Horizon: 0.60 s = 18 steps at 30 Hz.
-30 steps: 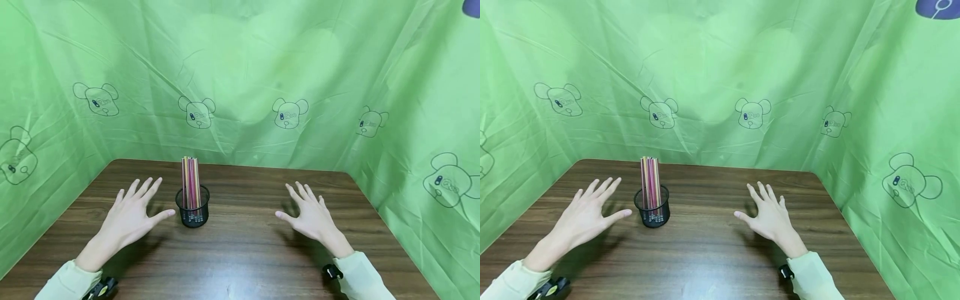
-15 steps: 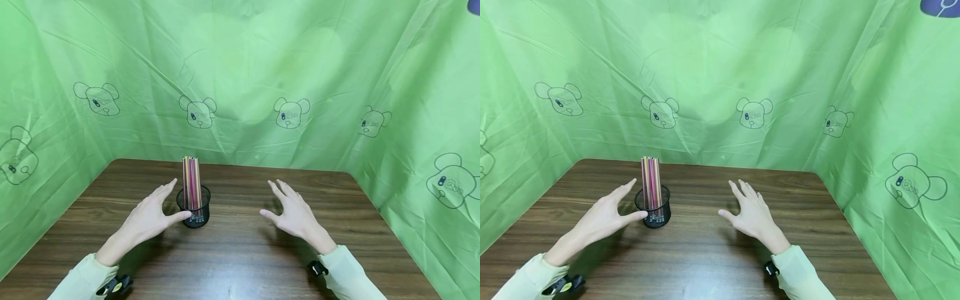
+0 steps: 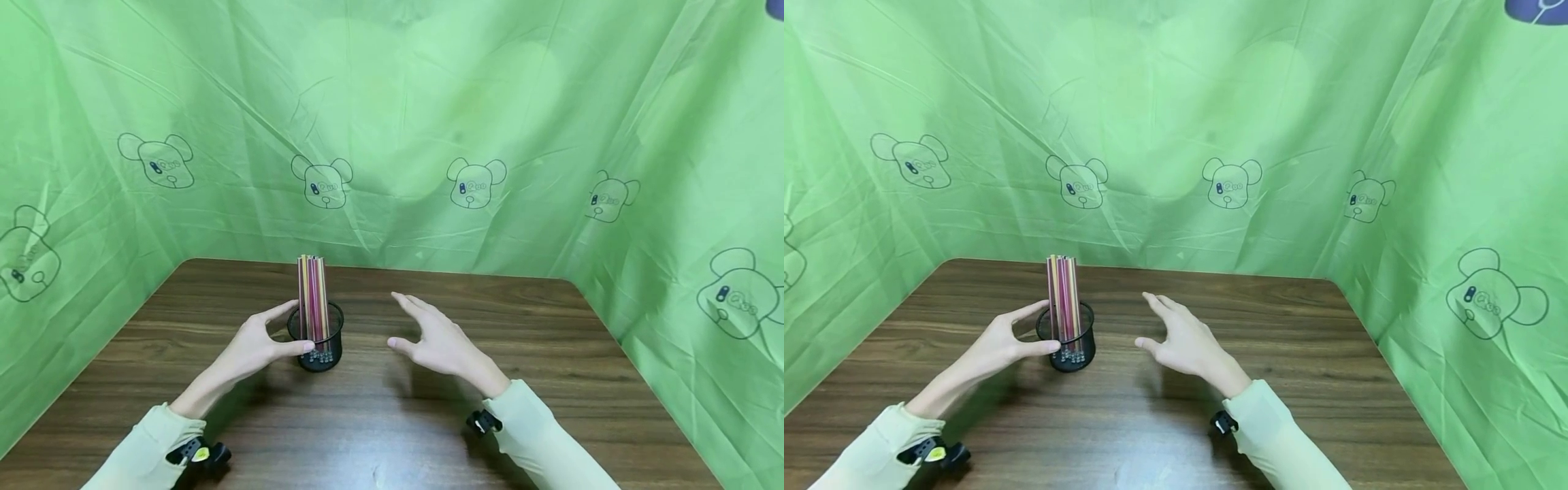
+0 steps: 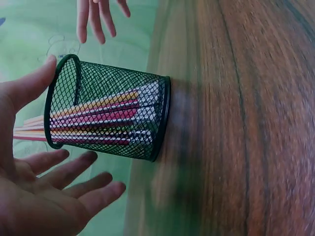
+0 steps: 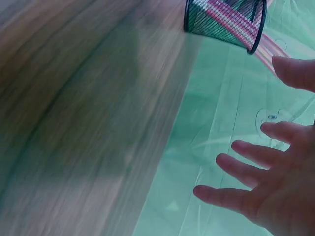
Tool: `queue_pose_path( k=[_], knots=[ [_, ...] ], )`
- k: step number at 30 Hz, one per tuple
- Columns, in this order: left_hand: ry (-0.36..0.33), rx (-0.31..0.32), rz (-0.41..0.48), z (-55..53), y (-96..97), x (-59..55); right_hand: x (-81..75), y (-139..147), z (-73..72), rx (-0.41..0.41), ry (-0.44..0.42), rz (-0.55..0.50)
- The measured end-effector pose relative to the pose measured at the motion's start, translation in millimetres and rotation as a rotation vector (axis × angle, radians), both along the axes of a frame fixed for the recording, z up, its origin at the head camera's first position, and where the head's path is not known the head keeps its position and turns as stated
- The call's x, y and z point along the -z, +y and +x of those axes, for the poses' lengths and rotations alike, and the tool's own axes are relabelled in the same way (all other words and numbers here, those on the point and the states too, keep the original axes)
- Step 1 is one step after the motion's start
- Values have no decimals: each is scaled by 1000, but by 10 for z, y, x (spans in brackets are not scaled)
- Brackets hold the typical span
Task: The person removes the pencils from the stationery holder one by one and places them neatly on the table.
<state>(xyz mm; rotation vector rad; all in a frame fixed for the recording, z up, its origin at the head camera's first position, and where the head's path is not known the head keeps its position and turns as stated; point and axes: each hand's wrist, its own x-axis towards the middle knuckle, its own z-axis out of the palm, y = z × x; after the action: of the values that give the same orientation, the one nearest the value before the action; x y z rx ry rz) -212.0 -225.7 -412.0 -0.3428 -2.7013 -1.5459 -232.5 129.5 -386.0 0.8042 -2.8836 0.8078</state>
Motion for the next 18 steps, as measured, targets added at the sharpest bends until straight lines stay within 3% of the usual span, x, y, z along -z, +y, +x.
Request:
queue_pose_path(
  k=[11,18],
  knots=[
    [-125,34,244,-33,9,66,-89,-311,-78,-143,-32,-77],
    [-153,57,294,-31,38,56,-120,-480,-163,-201,-34,-145]
  ],
)
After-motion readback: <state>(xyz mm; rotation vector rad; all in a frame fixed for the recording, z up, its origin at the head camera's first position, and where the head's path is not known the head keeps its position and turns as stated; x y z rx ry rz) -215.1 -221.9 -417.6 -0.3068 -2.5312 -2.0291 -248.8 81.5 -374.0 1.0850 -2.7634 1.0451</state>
